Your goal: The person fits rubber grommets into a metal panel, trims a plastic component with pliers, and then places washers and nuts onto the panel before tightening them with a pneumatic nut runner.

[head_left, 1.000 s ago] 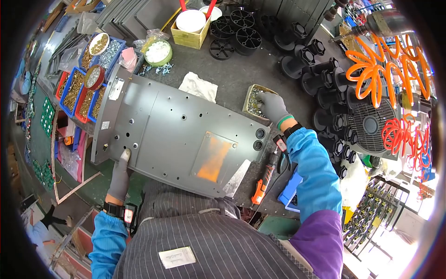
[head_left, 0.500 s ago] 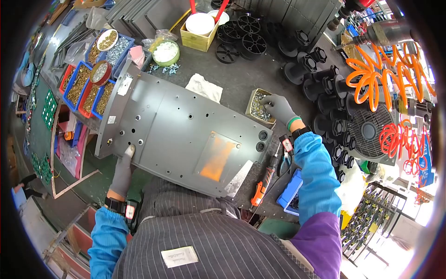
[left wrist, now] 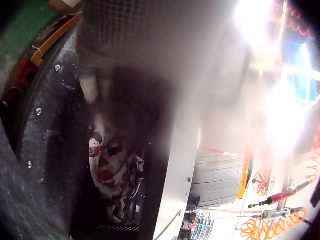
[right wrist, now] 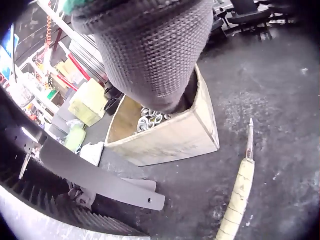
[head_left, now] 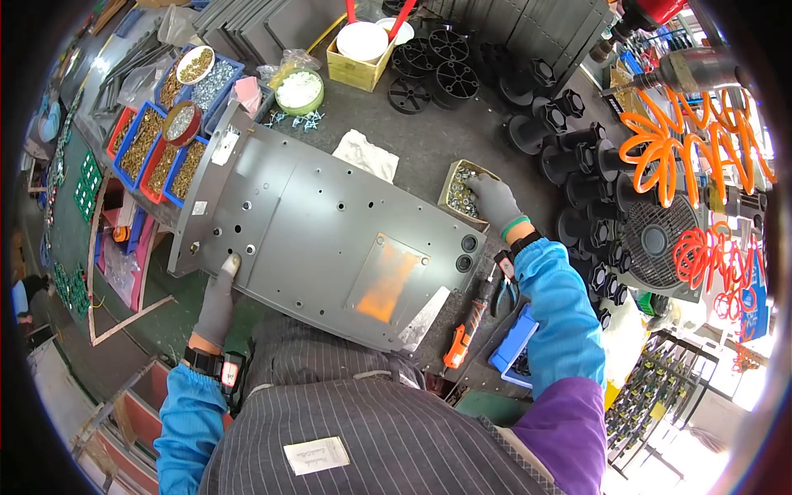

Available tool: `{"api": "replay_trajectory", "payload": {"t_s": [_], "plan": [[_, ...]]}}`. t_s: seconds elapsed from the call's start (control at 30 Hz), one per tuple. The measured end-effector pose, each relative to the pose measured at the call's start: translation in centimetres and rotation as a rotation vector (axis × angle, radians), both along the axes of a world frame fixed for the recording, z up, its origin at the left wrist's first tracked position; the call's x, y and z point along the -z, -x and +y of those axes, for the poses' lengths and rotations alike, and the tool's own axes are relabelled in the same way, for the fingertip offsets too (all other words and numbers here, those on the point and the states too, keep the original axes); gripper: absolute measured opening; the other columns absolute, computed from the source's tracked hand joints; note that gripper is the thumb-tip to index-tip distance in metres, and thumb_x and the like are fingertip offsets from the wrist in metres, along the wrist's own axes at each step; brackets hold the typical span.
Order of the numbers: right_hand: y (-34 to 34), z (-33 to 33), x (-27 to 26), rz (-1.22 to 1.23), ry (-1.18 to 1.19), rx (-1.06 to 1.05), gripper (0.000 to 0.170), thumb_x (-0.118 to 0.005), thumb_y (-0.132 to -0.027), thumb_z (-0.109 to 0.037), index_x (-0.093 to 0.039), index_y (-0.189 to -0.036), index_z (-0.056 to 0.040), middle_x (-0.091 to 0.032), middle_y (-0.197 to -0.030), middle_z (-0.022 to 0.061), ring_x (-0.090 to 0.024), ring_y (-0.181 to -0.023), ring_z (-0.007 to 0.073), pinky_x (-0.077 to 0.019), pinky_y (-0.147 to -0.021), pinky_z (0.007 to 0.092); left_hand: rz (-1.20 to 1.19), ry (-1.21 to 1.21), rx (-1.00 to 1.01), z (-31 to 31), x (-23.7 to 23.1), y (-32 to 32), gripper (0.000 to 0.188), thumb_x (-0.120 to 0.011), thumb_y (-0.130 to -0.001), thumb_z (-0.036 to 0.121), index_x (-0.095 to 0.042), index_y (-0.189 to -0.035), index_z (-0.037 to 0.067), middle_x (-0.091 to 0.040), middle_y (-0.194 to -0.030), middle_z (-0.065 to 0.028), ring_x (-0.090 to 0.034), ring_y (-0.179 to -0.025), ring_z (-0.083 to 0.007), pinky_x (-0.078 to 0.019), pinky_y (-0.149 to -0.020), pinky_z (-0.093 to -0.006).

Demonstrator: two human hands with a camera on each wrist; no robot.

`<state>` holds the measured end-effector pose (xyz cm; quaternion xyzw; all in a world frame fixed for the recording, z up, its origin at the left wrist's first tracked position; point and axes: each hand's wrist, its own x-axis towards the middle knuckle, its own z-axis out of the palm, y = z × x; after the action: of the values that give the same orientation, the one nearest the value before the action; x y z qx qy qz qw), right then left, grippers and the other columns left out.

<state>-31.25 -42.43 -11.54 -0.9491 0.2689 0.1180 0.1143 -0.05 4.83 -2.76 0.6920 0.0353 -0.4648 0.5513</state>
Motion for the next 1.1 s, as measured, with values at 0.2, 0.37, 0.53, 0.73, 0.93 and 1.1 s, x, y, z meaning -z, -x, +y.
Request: {"api": "replay_trajectory", "payload": {"t_s": [0.2,0.37,0.53,0.73,0.93,1.1], "plan": [[-0.1,-0.8,0.1,-0.035,-0.031,-0.01,0.026,-0.063,-0.086,-0.011,-0.072,-0.11,-0.01,-0.069,-0.103,0.0181,-0.068,-0.099,0.038,-0.0546,-0.087,0.0476,-0.028,-0.003,-0.006,-0.3,-0.3,0.2,0.068,-0.062,-0.099,0.044,-0.043,-0.148,0.0,-0.057,-0.136,-0.0091,-0.058,-0.121,-0.0176,-0.049,-0.1,-0.0354],[-1.6,-1.3,-6.3,-0.259,-0.28,0.126,0.027,-0.075,-0.077,-0.013,-0.072,-0.103,-0.0042,-0.07,-0.097,0.02,-0.068,-0.093,0.039,-0.0538,-0.083,0.0438,-0.028,0.054,-0.017,-0.3,-0.1,0.2,0.064,-0.06,-0.1,0.042,-0.047,-0.144,-0.001,-0.059,-0.134,-0.0084,-0.058,-0.121,-0.0168,-0.0488,-0.099,-0.0344],[-10.5,7.6,-17.6,-0.421,-0.667,0.058,0.022,-0.074,-0.081,-0.005,-0.072,-0.103,-0.0013,-0.073,-0.094,0.0109,-0.067,-0.08,0.0159,-0.0546,-0.074,0.0314,-0.001,0.038,0.137,0.2,-0.3,-0.6,0.059,-0.059,-0.102,0.038,-0.046,-0.146,0.001,-0.056,-0.138,-0.006,-0.055,-0.122,-0.0158,-0.0454,-0.103,-0.033],[-21.2,20.4,-14.6,-0.294,-0.711,-0.352,0.016,-0.067,-0.089,-0.015,-0.07,-0.103,-0.0068,-0.07,-0.099,0.0107,-0.067,-0.095,0.0292,-0.0526,-0.084,0.042,-0.068,0.206,0.059,0.7,2.0,-0.1,0.058,-0.06,-0.102,0.038,-0.048,-0.145,0.0,-0.057,-0.137,-0.0065,-0.055,-0.122,-0.0161,-0.0447,-0.105,-0.0331],[-22.6,23.1,-14.6,-0.279,-0.594,-0.41,0.02,-0.065,-0.088,-0.01,-0.07,-0.108,-0.0069,-0.069,-0.099,0.0106,-0.066,-0.095,0.032,-0.052,-0.083,0.043,-0.067,0.15,0.044,0.4,0.0,-0.1,0.057,-0.064,-0.1,0.038,-0.054,-0.141,0.0,-0.061,-0.133,-0.0069,-0.056,-0.122,-0.0168,-0.0436,-0.105,-0.0329],[-22.1,23.9,-16.2,-0.241,-0.673,-0.239,0.024,-0.063,-0.088,0.001,-0.069,-0.111,-0.0034,-0.067,-0.093,0.0101,-0.065,-0.084,0.0252,-0.0522,-0.078,0.037,-0.022,0.242,0.076,0.7,1.6,-0.5,0.055,-0.063,-0.1,0.037,-0.055,-0.14,-0.001,-0.062,-0.133,-0.0077,-0.057,-0.121,-0.0178,-0.0437,-0.106,-0.0335]]}}
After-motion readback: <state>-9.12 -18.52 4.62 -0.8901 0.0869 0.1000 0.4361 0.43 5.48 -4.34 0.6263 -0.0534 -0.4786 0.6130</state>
